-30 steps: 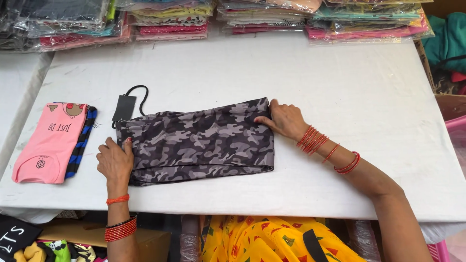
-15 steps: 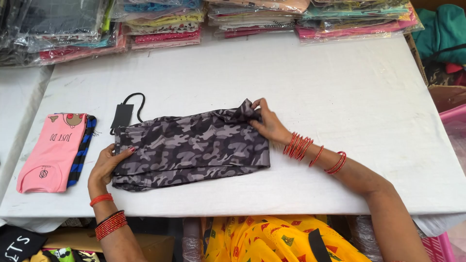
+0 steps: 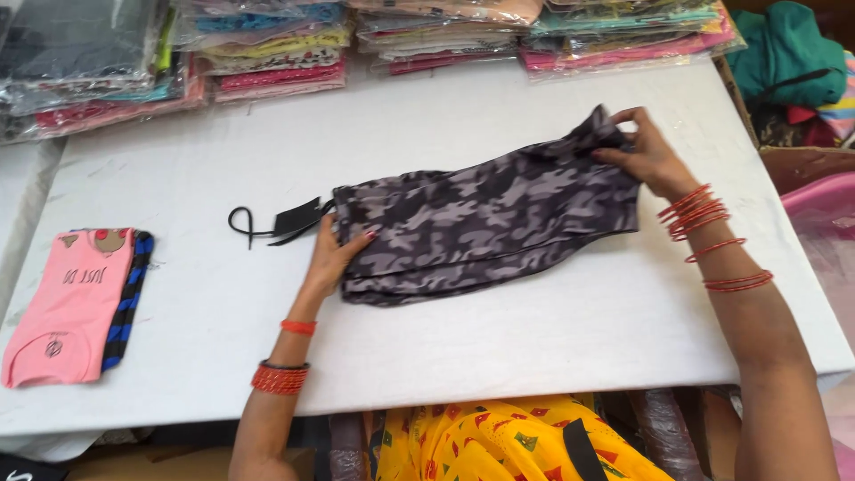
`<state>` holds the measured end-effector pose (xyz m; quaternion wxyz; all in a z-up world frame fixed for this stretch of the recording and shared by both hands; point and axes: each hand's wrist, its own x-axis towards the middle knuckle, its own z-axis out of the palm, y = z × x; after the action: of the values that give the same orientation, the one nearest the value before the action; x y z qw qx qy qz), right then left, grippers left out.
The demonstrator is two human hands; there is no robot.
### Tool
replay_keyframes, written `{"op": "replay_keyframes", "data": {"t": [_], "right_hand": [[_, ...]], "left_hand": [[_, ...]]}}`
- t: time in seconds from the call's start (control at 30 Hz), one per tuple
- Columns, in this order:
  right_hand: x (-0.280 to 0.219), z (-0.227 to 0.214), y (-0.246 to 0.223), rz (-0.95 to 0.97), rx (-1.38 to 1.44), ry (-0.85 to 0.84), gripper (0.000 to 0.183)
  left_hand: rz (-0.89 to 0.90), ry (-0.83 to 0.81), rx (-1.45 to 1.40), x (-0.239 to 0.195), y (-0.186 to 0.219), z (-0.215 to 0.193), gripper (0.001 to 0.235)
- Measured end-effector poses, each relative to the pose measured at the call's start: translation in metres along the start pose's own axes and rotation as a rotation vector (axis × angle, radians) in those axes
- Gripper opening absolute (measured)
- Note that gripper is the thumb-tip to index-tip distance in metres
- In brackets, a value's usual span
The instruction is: The person folds a pair of camouflage-patterned shorts and places them into a clear plastic bag. They then fold a black t-shirt with a logo and place it on the table.
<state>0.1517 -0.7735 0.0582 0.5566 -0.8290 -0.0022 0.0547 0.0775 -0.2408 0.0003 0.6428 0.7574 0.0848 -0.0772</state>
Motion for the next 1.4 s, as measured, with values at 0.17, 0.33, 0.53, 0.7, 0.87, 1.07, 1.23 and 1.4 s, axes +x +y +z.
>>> {"op": "replay_keyframes", "data": {"t": [0.17,0.33,0.53,0.7,0.87,1.07,1.23,1.4], "right_hand": [[-0.022,-0.042,0.043,0.028,-0.018,0.137,0.064],[-0.064,-0.049,0.045,0.166,-0.064,0.007,0.09],[-0.094,-0.03,0.02,0.094,-0.104,-0.095,0.086],[-0.094,-0.045,0.016,0.091,-0.073,-0.025,0.067],[-0.112,-0.029,-0.006,0.158,-0.426,0.036,0.062],[-0.106,0.007,-0.027,-0.302,-0.995,0.288,0.055],[-0.066,0.083,-0.039,-0.38,-0.803,-0.108,0.077],[-0.009,0.1,0.02,-0.446,-1.059,-0.197,0.088]], "left_hand": [[0.052,-0.08,0.012,0.012,0.006,0.039,0.084],[0.06,-0.122,0.08,-0.006,0.013,0.032,0.115],[0.235,-0.143,0.287,-0.027,0.014,0.035,0.121],[0.089,-0.212,0.372,-0.038,0.021,0.036,0.113],[-0.163,-0.228,0.755,-0.072,0.096,0.042,0.103],[0.472,0.16,1.036,-0.035,0.07,0.059,0.061],[0.772,-0.05,1.142,0.006,0.039,0.152,0.067],[0.608,-0.198,1.282,0.017,0.055,0.159,0.071]]}}
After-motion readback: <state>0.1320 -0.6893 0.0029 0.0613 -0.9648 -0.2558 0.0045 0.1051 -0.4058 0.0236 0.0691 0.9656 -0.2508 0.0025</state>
